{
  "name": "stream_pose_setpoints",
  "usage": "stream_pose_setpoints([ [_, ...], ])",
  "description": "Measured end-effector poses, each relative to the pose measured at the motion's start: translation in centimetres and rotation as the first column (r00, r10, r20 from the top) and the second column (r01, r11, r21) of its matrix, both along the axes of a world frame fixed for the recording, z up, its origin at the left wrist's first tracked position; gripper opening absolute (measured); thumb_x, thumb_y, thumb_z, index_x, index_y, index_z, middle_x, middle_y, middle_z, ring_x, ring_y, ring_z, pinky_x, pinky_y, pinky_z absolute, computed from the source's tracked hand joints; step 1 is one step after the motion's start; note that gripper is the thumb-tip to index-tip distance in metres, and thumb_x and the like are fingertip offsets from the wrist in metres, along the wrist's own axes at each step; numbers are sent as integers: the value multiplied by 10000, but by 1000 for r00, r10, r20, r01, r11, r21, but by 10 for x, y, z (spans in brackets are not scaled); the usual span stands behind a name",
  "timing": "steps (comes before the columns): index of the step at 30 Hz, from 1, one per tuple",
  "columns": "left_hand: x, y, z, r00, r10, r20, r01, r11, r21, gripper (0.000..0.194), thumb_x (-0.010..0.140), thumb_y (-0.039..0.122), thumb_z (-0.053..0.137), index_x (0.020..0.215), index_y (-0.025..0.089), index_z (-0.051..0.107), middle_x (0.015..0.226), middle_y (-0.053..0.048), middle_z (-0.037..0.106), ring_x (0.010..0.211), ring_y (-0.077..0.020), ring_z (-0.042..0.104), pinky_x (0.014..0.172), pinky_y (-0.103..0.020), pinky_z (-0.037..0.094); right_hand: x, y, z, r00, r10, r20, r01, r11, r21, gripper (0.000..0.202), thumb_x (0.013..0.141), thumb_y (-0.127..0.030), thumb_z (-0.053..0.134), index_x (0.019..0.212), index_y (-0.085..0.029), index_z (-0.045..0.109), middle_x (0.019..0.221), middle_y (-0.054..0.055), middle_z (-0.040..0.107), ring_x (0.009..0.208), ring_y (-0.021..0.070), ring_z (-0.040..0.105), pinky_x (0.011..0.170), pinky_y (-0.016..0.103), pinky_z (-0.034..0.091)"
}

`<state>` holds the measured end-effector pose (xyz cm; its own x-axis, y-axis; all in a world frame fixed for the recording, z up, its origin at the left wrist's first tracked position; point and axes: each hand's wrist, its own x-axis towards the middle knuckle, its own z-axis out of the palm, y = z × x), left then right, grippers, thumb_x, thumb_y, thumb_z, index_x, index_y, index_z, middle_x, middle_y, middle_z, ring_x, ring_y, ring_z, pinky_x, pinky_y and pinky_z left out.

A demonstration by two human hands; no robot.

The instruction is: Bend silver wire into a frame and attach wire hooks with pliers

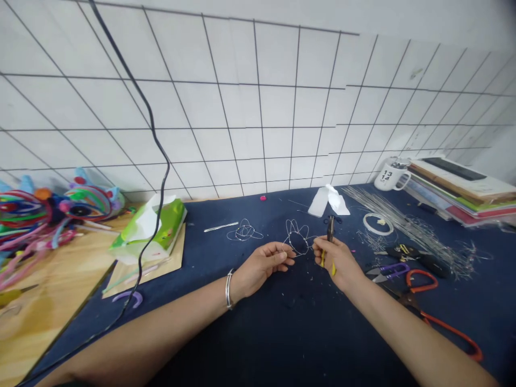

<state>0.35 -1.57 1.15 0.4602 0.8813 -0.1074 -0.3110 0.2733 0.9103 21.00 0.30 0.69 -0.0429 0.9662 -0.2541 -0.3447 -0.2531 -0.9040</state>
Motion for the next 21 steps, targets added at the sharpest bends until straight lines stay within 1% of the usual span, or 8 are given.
stream_pose_setpoints([
  [3, 0, 2, -2, 999, 37, 2, -37, 999, -20, 205, 768, 251, 575, 937, 136, 557, 981, -92, 592, 821, -147, 580, 707, -264, 438, -2, -1, 2, 1000, 10, 12, -10, 1000, 1, 251, 626, -328, 678, 792, -200, 542, 680, -6, 584, 585, 106, 519, 542, 249, 385],
  [7, 1, 1, -2, 997, 68, -26, -68, 998, -12, 199, 729, 248, 616, 874, 130, 548, 945, -85, 599, 781, -140, 586, 663, -250, 449, -6, -3, 2, 997, 13, 82, -16, 999, 29, 254, 622, -348, 672, 779, -194, 544, 688, 2, 591, 569, 100, 497, 538, 247, 368],
  [9, 3, 0, -1, 996, 80, -46, -80, 997, 2, 200, 711, 249, 635, 838, 131, 536, 920, -79, 604, 753, -140, 591, 639, -250, 455, -7, -5, 2, 990, 12, 139, -23, 997, 76, 251, 623, -356, 664, 773, -191, 551, 688, 2, 582, 572, 101, 487, 540, 246, 359],
  [11, 6, -3, 0, 993, 98, -58, -97, 995, 21, 199, 709, 264, 636, 808, 133, 525, 882, -71, 609, 733, -141, 593, 631, -257, 461, -7, -8, 3, 975, 23, 222, -56, 988, 144, 232, 631, -361, 651, 759, -189, 561, 676, -3, 566, 574, 102, 473, 546, 247, 351],
  [14, 9, -5, 2, 986, 143, -88, -138, 988, 64, 208, 717, 308, 622, 773, 131, 528, 800, -60, 616, 707, -139, 594, 637, -266, 466, -6, -12, 8, 930, 10, 368, -111, 960, 256, 186, 649, -358, 623, 707, -189, 571, 638, -14, 533, 583, 109, 449, 571, 251, 341],
  [16, 8, -7, 3, 976, 180, -121, -172, 982, 76, 224, 720, 336, 611, 769, 130, 538, 761, -57, 617, 686, -136, 591, 638, -271, 466, -5, -14, 12, 905, -19, 425, -126, 943, 309, 172, 659, -358, 604, 676, -191, 568, 620, -19, 517, 590, 116, 438, 590, 256, 339],
  [18, 7, -8, 2, 960, 236, -154, -225, 971, 86, 237, 732, 362, 589, 770, 132, 545, 751, -56, 619, 676, -133, 589, 641, -274, 466, -4, -15, 14, 902, -26, 431, -126, 939, 319, 172, 662, -364, 593, 670, -195, 563, 608, -22, 506, 587, 122, 433, 591, 260, 337],
  [21, 5, -11, 0, 929, 298, -219, -272, 952, 143, 226, 737, 355, 581, 772, 134, 551, 752, -51, 616, 712, -134, 590, 660, -262, 461, -4, -16, 15, 919, 9, 393, -134, 947, 292, 176, 659, -369, 594, 686, -198, 560, 602, -23, 497, 576, 121, 425, 573, 257, 334],
])
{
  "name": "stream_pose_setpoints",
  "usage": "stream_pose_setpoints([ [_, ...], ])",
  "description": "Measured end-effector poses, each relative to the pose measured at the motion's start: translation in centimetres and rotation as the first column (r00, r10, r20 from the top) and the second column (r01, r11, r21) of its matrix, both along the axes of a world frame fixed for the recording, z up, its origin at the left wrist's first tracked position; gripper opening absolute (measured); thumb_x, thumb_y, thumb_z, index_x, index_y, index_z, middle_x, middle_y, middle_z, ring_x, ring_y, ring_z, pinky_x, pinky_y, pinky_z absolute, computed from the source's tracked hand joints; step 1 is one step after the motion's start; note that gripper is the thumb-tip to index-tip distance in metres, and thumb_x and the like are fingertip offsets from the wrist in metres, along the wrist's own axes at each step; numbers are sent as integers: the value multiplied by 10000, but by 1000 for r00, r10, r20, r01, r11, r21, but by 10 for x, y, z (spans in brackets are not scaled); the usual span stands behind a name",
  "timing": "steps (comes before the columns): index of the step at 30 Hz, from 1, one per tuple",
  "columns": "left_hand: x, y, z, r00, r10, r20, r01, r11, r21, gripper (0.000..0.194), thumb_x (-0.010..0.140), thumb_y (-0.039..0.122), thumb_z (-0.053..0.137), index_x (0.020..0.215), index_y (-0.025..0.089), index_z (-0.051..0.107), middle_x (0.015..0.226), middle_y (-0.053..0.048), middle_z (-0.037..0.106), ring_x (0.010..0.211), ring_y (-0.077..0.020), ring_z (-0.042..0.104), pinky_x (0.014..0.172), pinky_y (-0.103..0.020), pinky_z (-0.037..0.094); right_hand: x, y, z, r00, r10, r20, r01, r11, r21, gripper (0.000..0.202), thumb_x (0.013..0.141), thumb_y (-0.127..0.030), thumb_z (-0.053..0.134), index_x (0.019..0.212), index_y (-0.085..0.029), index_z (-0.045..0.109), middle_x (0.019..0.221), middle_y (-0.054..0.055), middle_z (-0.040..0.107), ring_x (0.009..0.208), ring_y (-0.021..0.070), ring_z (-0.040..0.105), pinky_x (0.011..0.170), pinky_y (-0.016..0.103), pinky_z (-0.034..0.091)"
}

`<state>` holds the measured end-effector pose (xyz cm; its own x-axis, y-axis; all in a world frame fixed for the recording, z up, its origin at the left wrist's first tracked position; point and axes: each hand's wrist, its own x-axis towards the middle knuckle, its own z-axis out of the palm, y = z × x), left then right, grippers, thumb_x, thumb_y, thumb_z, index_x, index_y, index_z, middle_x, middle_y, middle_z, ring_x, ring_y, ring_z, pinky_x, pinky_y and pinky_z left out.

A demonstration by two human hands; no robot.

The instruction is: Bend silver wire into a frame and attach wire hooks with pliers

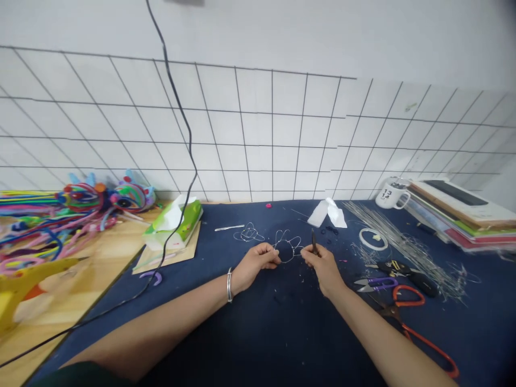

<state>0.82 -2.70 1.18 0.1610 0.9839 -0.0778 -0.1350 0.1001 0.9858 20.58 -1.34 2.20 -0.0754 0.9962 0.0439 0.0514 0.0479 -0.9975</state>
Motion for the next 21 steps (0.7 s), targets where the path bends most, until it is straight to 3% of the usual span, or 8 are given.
stream_pose_setpoints([
  [4, 2, -4, -1, 995, 45, -85, -41, 998, 49, 221, 713, 319, 605, 839, 149, 545, 737, -25, 601, 663, -119, 591, 586, -219, 447, -1, -3, -1, 995, 66, -77, -71, 995, -66, 172, 663, -352, 594, 713, -191, 561, 646, -8, 524, 574, 112, 432, 554, 248, 333],
  [9, 5, -5, 2, 995, 43, -85, -39, 998, 53, 444, 684, 238, 628, 1093, 210, 456, 849, -20, 584, 636, -104, 592, 541, -201, 441, -1, -3, -1, 983, 126, -131, -141, 984, -112, 170, 654, -340, 602, 720, -186, 568, 653, -11, 543, 570, 101, 451, 560, 243, 337],
  [15, 4, -5, -3, 995, 41, -94, -37, 998, 44, 297, 722, 304, 589, 976, 182, 498, 716, 11, 544, 594, -111, 587, 511, -200, 440, 1, 2, -1, 977, 98, -188, -134, 973, -188, 218, 673, -392, 594, 729, -187, 547, 649, -13, 547, 559, 93, 460, 546, 239, 337],
  [21, 2, -5, -4, 998, 20, -57, -18, 999, 41, 345, 721, 311, 581, 1025, 195, 468, 723, 14, 554, 514, -82, 560, 486, -193, 427, -1, -2, 4, 982, 161, -102, -177, 969, -173, 202, 681, -374, 592, 698, -177, 549, 641, -11, 547, 571, 96, 466, 558, 245, 341],
])
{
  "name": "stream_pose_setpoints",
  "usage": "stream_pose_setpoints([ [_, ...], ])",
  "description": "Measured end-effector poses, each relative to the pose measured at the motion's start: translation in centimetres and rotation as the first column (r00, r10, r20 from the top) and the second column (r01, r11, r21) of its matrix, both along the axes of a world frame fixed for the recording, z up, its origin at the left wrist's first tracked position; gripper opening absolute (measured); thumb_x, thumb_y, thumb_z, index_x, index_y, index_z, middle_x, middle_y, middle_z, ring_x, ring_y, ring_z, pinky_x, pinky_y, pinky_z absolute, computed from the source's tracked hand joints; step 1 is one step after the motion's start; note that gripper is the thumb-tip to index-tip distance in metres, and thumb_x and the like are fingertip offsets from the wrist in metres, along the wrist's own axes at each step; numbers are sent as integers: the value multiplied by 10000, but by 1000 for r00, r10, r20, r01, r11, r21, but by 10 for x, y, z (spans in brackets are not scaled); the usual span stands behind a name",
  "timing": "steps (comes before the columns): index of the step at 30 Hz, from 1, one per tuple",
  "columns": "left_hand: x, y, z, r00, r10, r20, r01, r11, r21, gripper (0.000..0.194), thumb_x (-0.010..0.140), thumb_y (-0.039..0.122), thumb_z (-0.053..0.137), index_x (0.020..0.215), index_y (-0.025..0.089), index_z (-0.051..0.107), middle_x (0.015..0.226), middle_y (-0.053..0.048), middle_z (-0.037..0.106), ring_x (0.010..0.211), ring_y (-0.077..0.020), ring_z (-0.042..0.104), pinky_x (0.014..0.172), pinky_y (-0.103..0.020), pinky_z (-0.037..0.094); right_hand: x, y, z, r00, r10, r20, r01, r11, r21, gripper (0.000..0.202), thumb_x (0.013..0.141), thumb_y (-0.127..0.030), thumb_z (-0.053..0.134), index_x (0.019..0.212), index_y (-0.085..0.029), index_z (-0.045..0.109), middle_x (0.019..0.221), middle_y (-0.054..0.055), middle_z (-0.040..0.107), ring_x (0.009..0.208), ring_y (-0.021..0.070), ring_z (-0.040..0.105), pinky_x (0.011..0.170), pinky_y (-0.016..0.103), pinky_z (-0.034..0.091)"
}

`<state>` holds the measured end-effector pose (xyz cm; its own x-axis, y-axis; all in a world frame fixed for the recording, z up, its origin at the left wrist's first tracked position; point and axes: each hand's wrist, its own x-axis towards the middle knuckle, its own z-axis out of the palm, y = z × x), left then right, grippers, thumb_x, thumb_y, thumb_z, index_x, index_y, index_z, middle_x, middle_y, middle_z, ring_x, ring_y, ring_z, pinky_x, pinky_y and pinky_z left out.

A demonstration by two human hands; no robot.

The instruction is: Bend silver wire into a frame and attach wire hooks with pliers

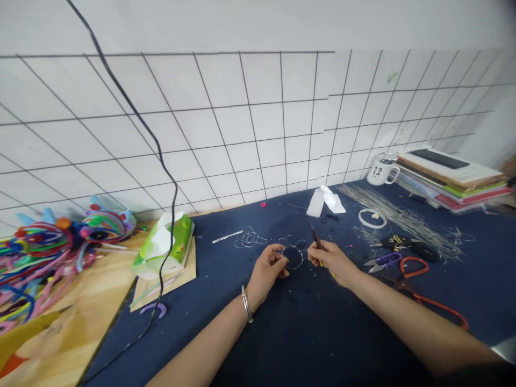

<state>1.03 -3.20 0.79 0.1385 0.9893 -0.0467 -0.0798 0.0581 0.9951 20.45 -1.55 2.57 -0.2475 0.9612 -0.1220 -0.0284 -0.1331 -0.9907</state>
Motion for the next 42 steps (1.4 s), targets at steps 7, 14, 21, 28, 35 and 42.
stream_pose_setpoints([
  [7, -9, 7, 7, 993, -103, 59, 109, 988, -105, 327, 740, 348, 565, 1009, 179, 483, 777, -21, 547, 588, -101, 556, 487, -201, 442, 1, 4, 4, 996, 73, 45, -74, 997, 26, 194, 682, -359, 601, 698, -168, 570, 639, -3, 550, 586, 111, 474, 595, 264, 370],
  [14, -10, 15, 3, 995, -78, 57, 86, 984, -154, 259, 785, 403, 494, 841, 151, 522, 775, -37, 545, 638, -113, 545, 497, -197, 444, 5, 11, 2, 993, 99, 65, -99, 995, -7, 174, 680, -351, 603, 688, -179, 580, 637, 2, 555, 601, 123, 483, 618, 280, 384],
  [21, -10, 11, -5, 998, 50, 23, -49, 997, -65, 210, 778, 372, 512, 820, 167, 516, 724, -11, 556, 588, -94, 532, 482, -185, 424, 5, 6, 3, 991, 74, 109, -74, 997, -4, 158, 695, -336, 576, 722, -181, 572, 653, 9, 565, 596, 127, 494, 605, 276, 390],
  [28, -8, 4, -11, 991, 130, 37, -131, 991, 32, 226, 760, 369, 530, 807, 147, 525, 660, -5, 570, 478, -67, 498, 437, -177, 396, 3, -3, -4, 528, -91, 844, -294, 913, 282, 154, 736, -314, 495, 649, -192, 529, 658, 11, 528, 632, 139, 480, 570, 253, 305],
  [35, -2, 5, -11, 970, 231, 71, -236, 969, 68, 224, 733, 359, 547, 781, 142, 518, 703, -18, 566, 601, -106, 567, 459, -179, 434, 6, -4, -3, 335, -183, 924, -393, 864, 314, 230, 760, -425, 486, 750, -204, 551, 745, 37, 525, 723, 164, 489, 595, 255, 292],
  [42, -16, 9, -10, 965, 260, 29, -261, 961, 88, 211, 747, 342, 538, 791, 137, 516, 629, -1, 539, 558, -95, 552, 461, -169, 423, 22, 10, 1, 235, -309, 922, -380, 844, 380, 351, 734, -512, 503, 844, -183, 560, 863, 97, 533, 894, 252, 452, 758, 363, 290],
])
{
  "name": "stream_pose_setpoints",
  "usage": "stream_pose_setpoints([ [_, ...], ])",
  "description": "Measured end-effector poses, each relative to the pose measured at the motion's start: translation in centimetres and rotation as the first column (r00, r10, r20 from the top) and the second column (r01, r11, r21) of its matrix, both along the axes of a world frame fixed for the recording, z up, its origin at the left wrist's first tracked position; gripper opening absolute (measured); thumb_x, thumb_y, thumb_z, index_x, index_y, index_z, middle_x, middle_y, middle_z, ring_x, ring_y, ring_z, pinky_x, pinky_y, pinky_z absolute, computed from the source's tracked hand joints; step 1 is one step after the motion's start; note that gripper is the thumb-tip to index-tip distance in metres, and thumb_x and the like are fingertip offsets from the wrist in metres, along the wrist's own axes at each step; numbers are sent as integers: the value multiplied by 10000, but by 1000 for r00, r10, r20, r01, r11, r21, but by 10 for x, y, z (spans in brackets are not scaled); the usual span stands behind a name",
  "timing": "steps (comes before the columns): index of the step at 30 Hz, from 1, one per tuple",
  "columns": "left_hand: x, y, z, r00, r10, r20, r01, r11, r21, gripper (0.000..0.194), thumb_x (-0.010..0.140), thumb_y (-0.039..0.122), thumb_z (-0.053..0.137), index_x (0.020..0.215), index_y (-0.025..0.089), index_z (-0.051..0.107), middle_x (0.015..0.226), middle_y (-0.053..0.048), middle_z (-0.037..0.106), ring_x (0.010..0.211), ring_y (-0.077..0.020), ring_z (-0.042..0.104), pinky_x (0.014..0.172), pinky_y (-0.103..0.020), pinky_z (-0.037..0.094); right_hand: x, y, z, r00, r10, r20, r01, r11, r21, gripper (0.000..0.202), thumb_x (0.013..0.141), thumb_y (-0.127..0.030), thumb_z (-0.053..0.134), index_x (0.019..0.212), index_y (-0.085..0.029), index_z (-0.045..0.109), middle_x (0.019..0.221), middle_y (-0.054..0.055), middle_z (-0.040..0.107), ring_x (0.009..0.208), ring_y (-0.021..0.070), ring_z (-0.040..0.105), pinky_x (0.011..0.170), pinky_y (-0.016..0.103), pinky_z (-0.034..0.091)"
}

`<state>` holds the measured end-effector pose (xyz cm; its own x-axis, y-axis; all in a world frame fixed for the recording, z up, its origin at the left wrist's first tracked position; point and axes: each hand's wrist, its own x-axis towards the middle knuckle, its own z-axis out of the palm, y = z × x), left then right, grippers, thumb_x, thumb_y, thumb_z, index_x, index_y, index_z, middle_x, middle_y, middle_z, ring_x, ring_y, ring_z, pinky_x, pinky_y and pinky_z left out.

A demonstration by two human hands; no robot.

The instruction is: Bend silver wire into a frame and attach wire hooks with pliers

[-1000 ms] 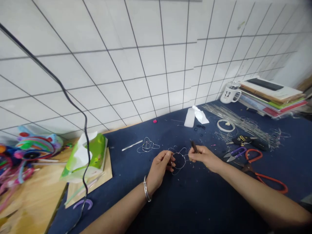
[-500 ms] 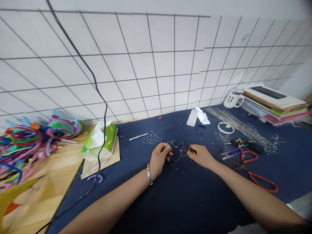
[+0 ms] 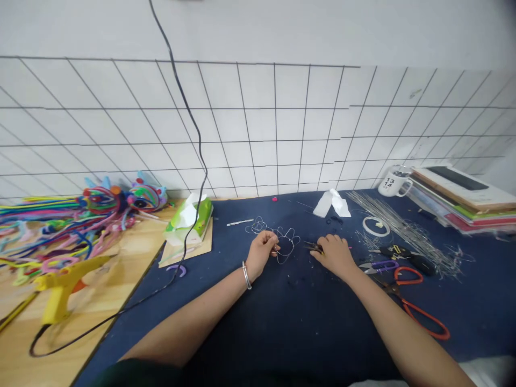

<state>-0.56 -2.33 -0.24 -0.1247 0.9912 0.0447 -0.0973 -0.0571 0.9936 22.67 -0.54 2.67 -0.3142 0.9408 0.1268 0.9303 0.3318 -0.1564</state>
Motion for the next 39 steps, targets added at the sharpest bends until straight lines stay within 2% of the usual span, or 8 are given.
stream_pose_setpoints([
  [5, -4, 3, -3, 996, -79, -52, 79, 997, -4, 214, 752, 331, 535, 860, 148, 513, 679, -3, 555, 531, -85, 548, 452, -171, 420, 0, 0, 8, 987, 135, -92, -127, 988, 85, 341, 757, -497, 480, 914, -211, 577, 954, 88, 549, 953, 243, 445, 809, 373, 301],
  [7, -3, 3, -4, 992, -106, -68, 106, 994, -11, 235, 753, 325, 534, 918, 160, 504, 709, -3, 560, 538, -86, 554, 452, -172, 421, -7, -4, 12, 965, 153, -211, -150, 988, 29, 330, 795, -474, 428, 932, -212, 574, 903, 73, 567, 871, 204, 492, 747, 321, 348],
  [10, -3, 4, -4, 987, -131, -92, 130, 991, -24, 286, 752, 306, 533, 1004, 176, 493, 708, 5, 555, 541, -87, 556, 453, -173, 420, -25, -11, 13, 913, 116, -390, -182, 974, -138, 343, 795, -467, 426, 985, -216, 563, 791, 34, 592, 683, 151, 530, 627, 265, 380],
  [13, -4, 4, -2, 981, -146, -126, 145, 989, -19, 357, 752, 283, 528, 1096, 197, 483, 697, 13, 546, 563, -90, 557, 475, -176, 425, -39, -10, 10, 854, 63, -517, -189, 963, -194, 251, 786, -386, 456, 917, -221, 593, 773, 16, 614, 677, 142, 552, 626, 253, 388],
  [19, -11, 8, 3, 977, -164, -132, 161, 986, -38, 323, 761, 296, 513, 1068, 197, 530, 693, 7, 545, 582, -100, 550, 475, -185, 428, -45, 10, 4, 821, -42, -569, -118, 963, -243, 234, 798, -322, 394, 783, -200, 593, 610, -25, 597, 467, 94, 519, 491, 210, 382],
  [27, -20, 21, -1, 980, -157, -126, 149, 986, -76, 232, 770, 346, 502, 912, 168, 551, 691, 2, 556, 534, -88, 536, 431, -171, 408, -56, 20, -7, 799, -90, -594, 5, 990, -142, 247, 813, -336, 367, 806, -205, 577, 648, -14, 590, 576, 124, 545, 561, 232, 392],
  [32, -24, 23, 1, 964, -209, -166, 196, 976, -93, 222, 797, 361, 462, 842, 163, 551, 672, 8, 549, 484, -67, 497, 433, -170, 392, -52, 20, -9, 811, 1, -585, -133, 974, -182, 179, 782, -322, 434, 789, -219, 581, 679, -16, 588, 615, 130, 536, 590, 242, 398],
  [39, -19, 16, 12, 917, -316, -243, 308, 949, -70, 208, 807, 346, 460, 814, 159, 551, 665, 14, 535, 514, -67, 486, 510, -192, 405, -56, 17, -2, 744, 28, -667, -198, 963, -182, 256, 712, -322, 550, 945, -217, 566, 889, 6, 589, 767, 132, 529, 678, 244, 401],
])
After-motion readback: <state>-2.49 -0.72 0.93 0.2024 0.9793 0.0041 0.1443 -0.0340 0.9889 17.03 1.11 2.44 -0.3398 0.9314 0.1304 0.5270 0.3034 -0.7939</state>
